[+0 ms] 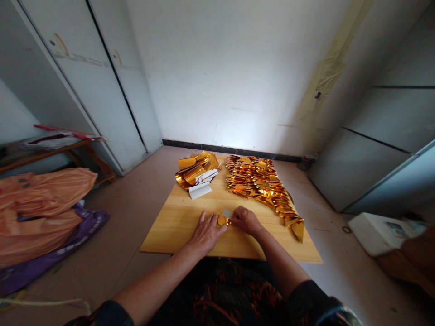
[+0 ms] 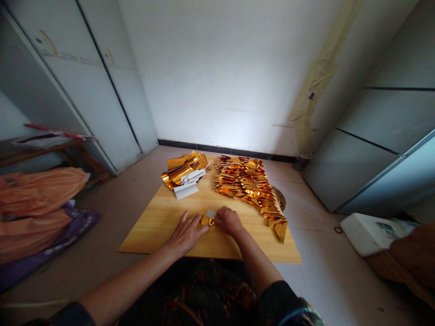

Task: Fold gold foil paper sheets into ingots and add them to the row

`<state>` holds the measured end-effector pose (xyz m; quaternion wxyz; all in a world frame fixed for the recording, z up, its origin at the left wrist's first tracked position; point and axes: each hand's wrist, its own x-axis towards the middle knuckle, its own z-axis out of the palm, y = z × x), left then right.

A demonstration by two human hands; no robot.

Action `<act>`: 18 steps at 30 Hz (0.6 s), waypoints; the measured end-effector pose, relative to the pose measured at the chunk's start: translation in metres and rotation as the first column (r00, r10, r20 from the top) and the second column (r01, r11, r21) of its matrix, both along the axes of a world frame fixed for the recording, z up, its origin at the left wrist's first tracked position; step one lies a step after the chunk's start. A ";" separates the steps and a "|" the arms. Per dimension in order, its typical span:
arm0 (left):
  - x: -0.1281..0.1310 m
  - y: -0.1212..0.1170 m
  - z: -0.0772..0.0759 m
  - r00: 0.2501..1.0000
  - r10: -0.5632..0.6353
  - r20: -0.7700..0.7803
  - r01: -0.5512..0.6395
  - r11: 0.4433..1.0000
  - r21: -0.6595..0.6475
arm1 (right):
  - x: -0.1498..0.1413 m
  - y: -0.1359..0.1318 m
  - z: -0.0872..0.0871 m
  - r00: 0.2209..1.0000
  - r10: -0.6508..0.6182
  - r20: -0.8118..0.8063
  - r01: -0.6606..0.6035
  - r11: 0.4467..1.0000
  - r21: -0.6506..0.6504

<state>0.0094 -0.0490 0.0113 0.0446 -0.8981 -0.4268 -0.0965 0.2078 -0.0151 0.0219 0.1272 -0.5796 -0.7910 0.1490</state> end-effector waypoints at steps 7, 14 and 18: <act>0.000 0.000 -0.002 1.000 0.006 0.009 -0.006 1.000 0.030 | -0.007 0.000 0.004 0.997 -0.065 0.047 0.067 0.998 -0.022; 0.003 -0.002 -0.005 1.000 0.026 -0.011 -0.026 0.999 0.044 | -0.011 -0.005 0.005 0.991 -0.092 0.092 0.092 0.996 0.006; 0.002 -0.002 -0.006 0.999 0.025 -0.030 -0.023 0.999 0.046 | -0.012 -0.005 0.002 0.986 -0.101 0.132 0.102 0.995 0.000</act>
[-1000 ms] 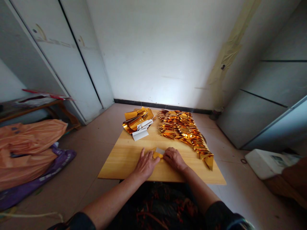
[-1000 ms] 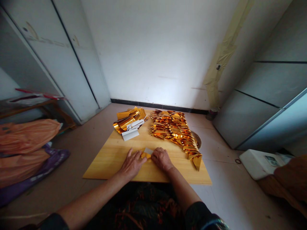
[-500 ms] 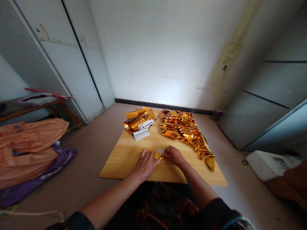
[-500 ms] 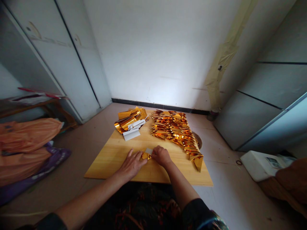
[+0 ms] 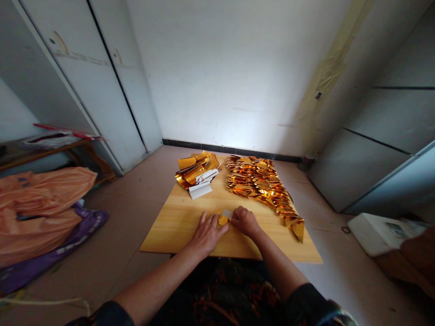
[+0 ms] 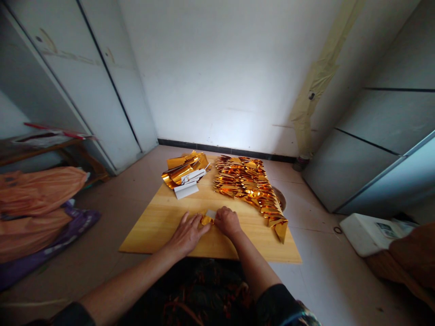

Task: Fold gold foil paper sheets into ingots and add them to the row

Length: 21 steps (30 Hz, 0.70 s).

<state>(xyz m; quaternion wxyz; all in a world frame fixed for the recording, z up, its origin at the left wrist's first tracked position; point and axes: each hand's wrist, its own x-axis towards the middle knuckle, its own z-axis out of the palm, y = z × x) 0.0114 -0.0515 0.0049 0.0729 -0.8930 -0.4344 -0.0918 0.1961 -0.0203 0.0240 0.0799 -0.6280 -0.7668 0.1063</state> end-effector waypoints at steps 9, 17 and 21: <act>0.003 -0.002 0.000 0.998 0.059 -0.016 -0.060 0.995 -0.073 | -0.003 -0.001 -0.001 0.997 -0.070 -0.035 0.069 0.997 -0.030; 0.003 -0.003 -0.003 0.997 0.077 0.031 -0.073 0.991 -0.114 | -0.003 -0.001 -0.003 0.981 -0.121 -0.149 0.114 0.992 -0.052; 0.006 -0.003 -0.001 0.991 0.098 0.086 -0.086 0.987 -0.136 | 0.002 0.001 -0.008 0.975 -0.104 -0.197 0.098 0.994 -0.040</act>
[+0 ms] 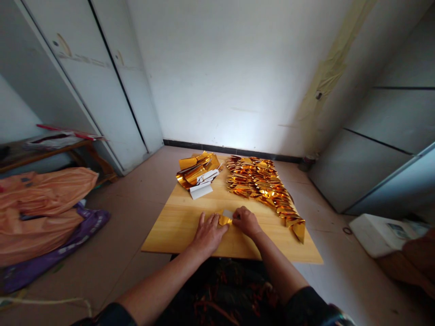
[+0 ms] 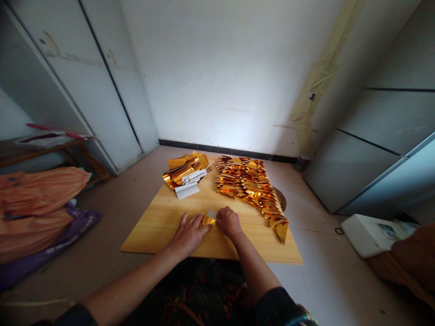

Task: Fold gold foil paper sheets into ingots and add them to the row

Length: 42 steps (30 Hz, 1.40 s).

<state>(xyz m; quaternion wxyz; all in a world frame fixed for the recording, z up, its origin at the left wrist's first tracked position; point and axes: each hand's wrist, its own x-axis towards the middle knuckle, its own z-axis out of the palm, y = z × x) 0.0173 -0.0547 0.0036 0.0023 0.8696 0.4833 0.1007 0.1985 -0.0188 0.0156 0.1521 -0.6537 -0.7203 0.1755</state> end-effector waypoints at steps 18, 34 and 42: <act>-0.006 0.038 0.009 0.933 0.137 0.333 -0.052 0.966 -0.252 | -0.017 -0.052 0.001 0.956 0.268 0.122 -0.291 0.928 0.234; -0.013 0.046 0.008 0.967 0.013 0.255 0.066 0.951 -0.301 | 0.001 -0.023 -0.019 0.900 0.434 0.035 -0.427 0.864 0.265; -0.013 0.047 0.010 0.973 -0.001 0.229 0.082 0.935 -0.344 | -0.004 -0.016 -0.015 0.821 0.568 -0.055 -0.531 0.796 0.290</act>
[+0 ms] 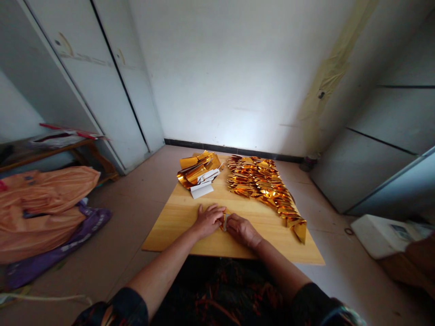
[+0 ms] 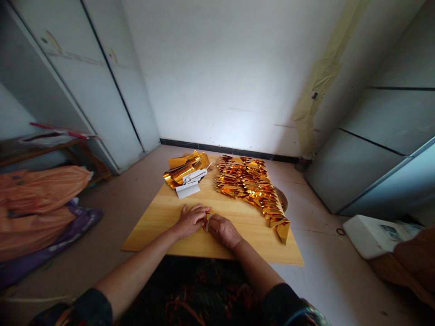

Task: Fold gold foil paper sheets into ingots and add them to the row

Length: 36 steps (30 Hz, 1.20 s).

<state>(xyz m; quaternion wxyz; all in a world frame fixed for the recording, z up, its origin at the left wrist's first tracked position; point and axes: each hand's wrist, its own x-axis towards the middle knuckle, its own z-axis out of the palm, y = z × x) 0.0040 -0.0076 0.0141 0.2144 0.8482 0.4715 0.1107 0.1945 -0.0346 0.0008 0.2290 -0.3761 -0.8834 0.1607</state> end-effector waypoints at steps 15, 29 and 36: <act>-0.003 -0.002 0.004 0.999 -0.031 0.011 0.032 0.999 -0.003 | 0.005 0.003 0.002 0.987 -0.048 -0.156 0.026 0.990 -0.136; -0.004 -0.001 0.008 0.998 -0.057 -0.030 0.056 0.998 -0.027 | -0.021 0.012 0.021 0.905 -0.383 0.186 0.421 0.869 -0.260; -0.003 -0.002 0.008 0.999 -0.034 -0.014 0.033 0.999 -0.036 | -0.025 0.013 0.029 0.877 -0.411 0.250 0.470 0.841 -0.267</act>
